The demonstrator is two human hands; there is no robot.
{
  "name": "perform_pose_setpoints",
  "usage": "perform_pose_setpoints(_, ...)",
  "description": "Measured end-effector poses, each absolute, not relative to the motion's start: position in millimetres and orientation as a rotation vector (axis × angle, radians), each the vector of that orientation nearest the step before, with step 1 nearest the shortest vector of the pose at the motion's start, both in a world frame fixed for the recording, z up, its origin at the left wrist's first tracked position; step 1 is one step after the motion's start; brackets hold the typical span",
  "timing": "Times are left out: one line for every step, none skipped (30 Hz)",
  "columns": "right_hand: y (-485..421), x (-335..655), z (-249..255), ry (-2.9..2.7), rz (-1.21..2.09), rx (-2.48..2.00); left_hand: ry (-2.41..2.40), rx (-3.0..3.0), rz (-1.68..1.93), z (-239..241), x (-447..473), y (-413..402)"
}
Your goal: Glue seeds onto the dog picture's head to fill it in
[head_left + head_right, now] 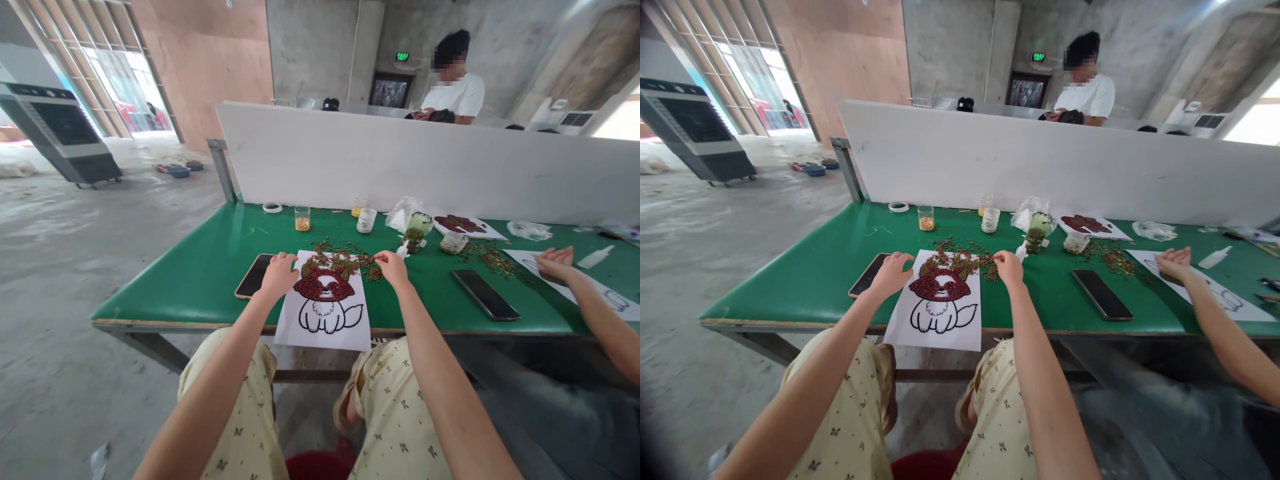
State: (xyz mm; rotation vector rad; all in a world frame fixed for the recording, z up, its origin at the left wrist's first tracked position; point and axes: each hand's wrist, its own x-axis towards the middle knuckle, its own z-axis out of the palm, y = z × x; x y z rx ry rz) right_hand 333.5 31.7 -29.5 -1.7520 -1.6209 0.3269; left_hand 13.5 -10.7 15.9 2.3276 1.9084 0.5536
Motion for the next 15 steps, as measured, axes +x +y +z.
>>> perform_pose_setpoints(30.7, 334.5, -29.3, -1.618, 0.316, -1.772, 1.907, 2.329, 0.552, 16.0, 13.6, -10.8)
perform_pose_setpoints(29.8, 335.5, -29.2, -1.617, 0.310, -1.789, 1.906, 2.330, 0.549, 16.2, 13.7, -11.0)
perform_pose_setpoints(29.1, 336.4, -29.1, -1.615, 0.306, -1.806, 1.907, 2.331, 0.544, 16.3, 13.8, -11.2)
perform_pose_setpoints(28.7, 337.2, -29.1, -1.613, 0.302, -1.822, 1.908, 2.331, 0.538, 16.4, 13.9, -11.3)
perform_pose_setpoints(28.3, 337.8, -29.0, -1.613, 0.298, -1.835, 1.910, 2.331, 0.531, 16.4, 13.9, -11.4)
perform_pose_setpoints(28.0, 338.3, -29.0, -1.615, 0.292, -1.845, 1.912, 2.329, 0.525, 16.3, 13.9, -11.5)
perform_pose_setpoints(27.7, 338.5, -28.8, -1.624, 0.286, -1.850, 1.914, 2.327, 0.521, 16.1, 13.8, -11.6)
perform_pose_setpoints(27.4, 338.4, -28.4, -1.642, 0.281, -1.848, 1.915, 2.325, 0.518, 15.8, 13.7, -11.5)
perform_pose_setpoints(26.9, 337.8, -27.8, -1.671, 0.277, -1.840, 1.914, 2.324, 0.517, 15.5, 13.6, -11.4)
perform_pose_setpoints(26.3, 336.9, -27.0, -1.710, 0.274, -1.826, 1.912, 2.325, 0.516, 15.1, 13.4, -11.2)
perform_pose_setpoints(25.6, 335.7, -25.9, -1.757, 0.272, -1.809, 1.908, 2.326, 0.513, 14.6, 13.2, -10.9)
perform_pose_setpoints(24.8, 334.1, -24.8, -1.807, 0.270, -1.789, 1.904, 2.328, 0.510, 14.2, 13.0, -10.5)
perform_pose_setpoints(24.0, 332.4, -23.6, -1.855, 0.268, -1.770, 1.900, 2.329, 0.508, 13.7, 12.7, -10.0)
perform_pose_setpoints(23.3, 330.6, -22.4, -1.897, 0.263, -1.755, 1.899, 2.330, 0.505, 13.2, 12.6, -9.5)
perform_pose_setpoints(22.8, 328.9, -21.4, -1.931, 0.257, -1.743, 1.897, 2.330, 0.503, 12.8, 12.4, -9.0)
